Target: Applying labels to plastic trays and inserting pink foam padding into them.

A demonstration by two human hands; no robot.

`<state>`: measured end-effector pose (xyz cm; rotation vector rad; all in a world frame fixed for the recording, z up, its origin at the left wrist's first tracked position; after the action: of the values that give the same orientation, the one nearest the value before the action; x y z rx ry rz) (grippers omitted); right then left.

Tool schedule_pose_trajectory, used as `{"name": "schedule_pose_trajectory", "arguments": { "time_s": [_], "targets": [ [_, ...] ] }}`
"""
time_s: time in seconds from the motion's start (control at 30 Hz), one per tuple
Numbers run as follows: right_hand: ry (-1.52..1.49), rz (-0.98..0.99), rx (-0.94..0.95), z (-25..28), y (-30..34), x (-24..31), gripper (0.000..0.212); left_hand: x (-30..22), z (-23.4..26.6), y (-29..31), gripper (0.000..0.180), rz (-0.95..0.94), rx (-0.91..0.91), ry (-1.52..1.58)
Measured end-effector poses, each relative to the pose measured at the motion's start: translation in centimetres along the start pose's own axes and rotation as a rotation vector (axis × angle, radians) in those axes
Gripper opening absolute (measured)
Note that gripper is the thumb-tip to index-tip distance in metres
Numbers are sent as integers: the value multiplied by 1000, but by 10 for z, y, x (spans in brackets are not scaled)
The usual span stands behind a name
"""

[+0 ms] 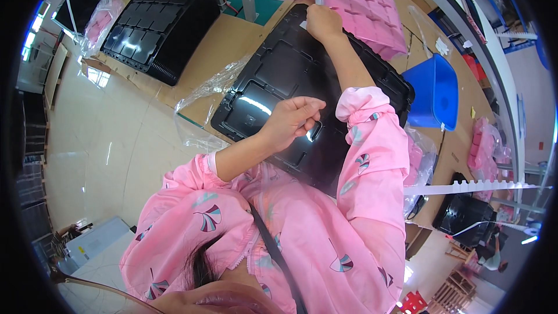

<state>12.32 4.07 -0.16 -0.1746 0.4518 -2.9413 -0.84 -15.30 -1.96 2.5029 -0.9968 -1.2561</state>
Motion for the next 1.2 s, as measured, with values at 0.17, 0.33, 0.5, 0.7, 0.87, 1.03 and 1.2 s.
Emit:
{"name": "schedule_pose_trajectory", "arguments": {
  "time_s": [0.17,0.33,0.5,0.7,0.87,1.03,1.2],
  "targets": [
    [45,42,26,5,2,3,16,1,1,-1,23,25,15,28],
    [74,92,-44,-1,8,1,15,0,0,0,22,36,23,40],
    [56,137,-147,-8,17,-1,12,0,0,1,22,52,20,50],
    [55,175,-195,-7,22,0,11,2,3,0,23,47,34,71],
    [52,249,-234,-5,26,3,8,-1,2,1,23,54,48,74],
    [36,280,-256,-1,30,7,8,2,5,1,23,57,57,76],
    [-77,415,-222,10,51,13,10,0,3,1,21,65,65,101]
  ]
}}
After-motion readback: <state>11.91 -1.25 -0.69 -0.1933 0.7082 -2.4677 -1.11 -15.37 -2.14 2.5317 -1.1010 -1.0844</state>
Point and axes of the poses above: each hand's wrist, its own y-axis away from the middle knuckle, its own z-axis out of the back of the hand, x = y × z, the point moved 1 cm from there along -y, towards the middle knuckle, and after that the axes turned 9 degrees about -x, right-handed, at the moved point
